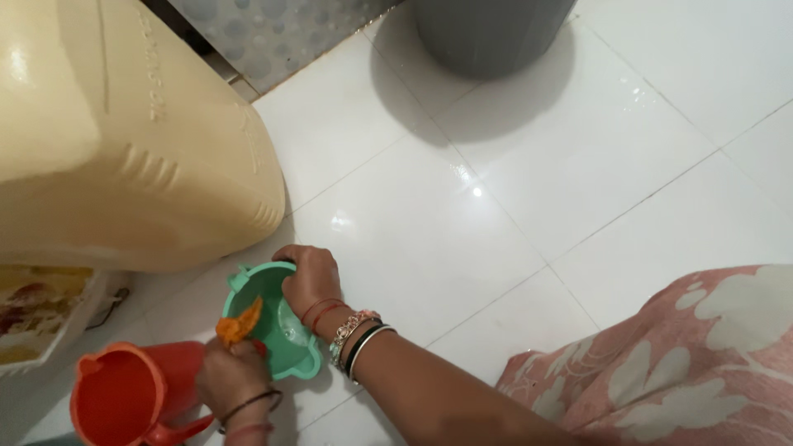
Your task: The person sits on the floor and cleans a green plastic pitcher by rinsing it in a teal basin, scrubbing with a cloth, and refilling water from a yellow container. They repeatedly wipe the interior and exterior of the pitcher and rinse it multiple times.
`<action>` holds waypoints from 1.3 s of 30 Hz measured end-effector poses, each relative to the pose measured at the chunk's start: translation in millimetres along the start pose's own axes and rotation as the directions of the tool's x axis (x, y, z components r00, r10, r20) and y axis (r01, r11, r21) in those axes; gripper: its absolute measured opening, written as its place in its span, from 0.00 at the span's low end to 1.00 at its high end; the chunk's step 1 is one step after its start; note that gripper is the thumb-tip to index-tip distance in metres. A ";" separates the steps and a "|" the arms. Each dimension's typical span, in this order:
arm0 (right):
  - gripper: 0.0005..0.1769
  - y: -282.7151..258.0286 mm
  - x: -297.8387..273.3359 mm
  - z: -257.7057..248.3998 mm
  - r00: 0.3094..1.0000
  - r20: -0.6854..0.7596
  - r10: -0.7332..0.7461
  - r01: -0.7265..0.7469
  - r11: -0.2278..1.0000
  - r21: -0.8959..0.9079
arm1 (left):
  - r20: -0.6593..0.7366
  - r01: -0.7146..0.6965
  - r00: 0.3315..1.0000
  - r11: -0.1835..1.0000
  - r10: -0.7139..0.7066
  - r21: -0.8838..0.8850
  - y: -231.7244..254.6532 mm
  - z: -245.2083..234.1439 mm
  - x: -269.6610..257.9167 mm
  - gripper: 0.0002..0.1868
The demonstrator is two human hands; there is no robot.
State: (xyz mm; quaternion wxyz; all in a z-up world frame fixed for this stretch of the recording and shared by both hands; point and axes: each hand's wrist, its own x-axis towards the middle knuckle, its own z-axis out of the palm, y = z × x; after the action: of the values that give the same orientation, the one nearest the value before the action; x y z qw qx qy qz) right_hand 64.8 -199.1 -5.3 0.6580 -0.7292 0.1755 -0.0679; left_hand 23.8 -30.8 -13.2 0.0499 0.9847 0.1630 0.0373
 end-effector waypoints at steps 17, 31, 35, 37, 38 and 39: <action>0.18 18.7 7.6 7.5 0.986 0.114 -0.123 0.141 0.977 -0.162 | 0.025 -0.298 0.953 0.918 0.303 0.263 22.0 -10.8 48.1 0.12; 0.21 29.7 19.9 21.3 0.946 0.276 -0.168 0.239 0.939 -0.248 | 0.229 -0.267 0.956 0.870 0.184 0.414 25.0 -24.4 64.2 0.13; 0.19 22.6 15.8 16.6 0.975 0.189 -0.118 0.156 0.967 -0.202 | 0.151 -0.208 0.975 0.905 0.163 0.372 27.1 -16.8 55.9 0.14; 0.19 20.2 8.5 10.2 0.989 0.127 -0.075 0.095 0.982 -0.161 | 0.100 -0.154 0.986 0.955 0.133 0.253 20.6 -16.4 35.4 0.14; 0.18 16.8 6.7 9.2 0.993 0.110 -0.046 0.061 0.989 -0.136 | 0.017 -0.151 0.989 0.983 0.150 0.109 17.0 -19.1 26.2 0.12; 0.18 13.5 5.0 9.2 0.995 0.093 -0.017 0.027 0.993 -0.112 | -0.069 -0.157 0.986 0.987 0.155 -0.036 14.4 -20.2 11.5 0.13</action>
State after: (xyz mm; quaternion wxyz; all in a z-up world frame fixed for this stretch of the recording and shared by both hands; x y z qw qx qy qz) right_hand 70.2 -193.3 -20.4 0.6223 -0.7694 0.1404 -0.0314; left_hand 37.4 -38.9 9.1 0.0620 0.9914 0.0861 0.0770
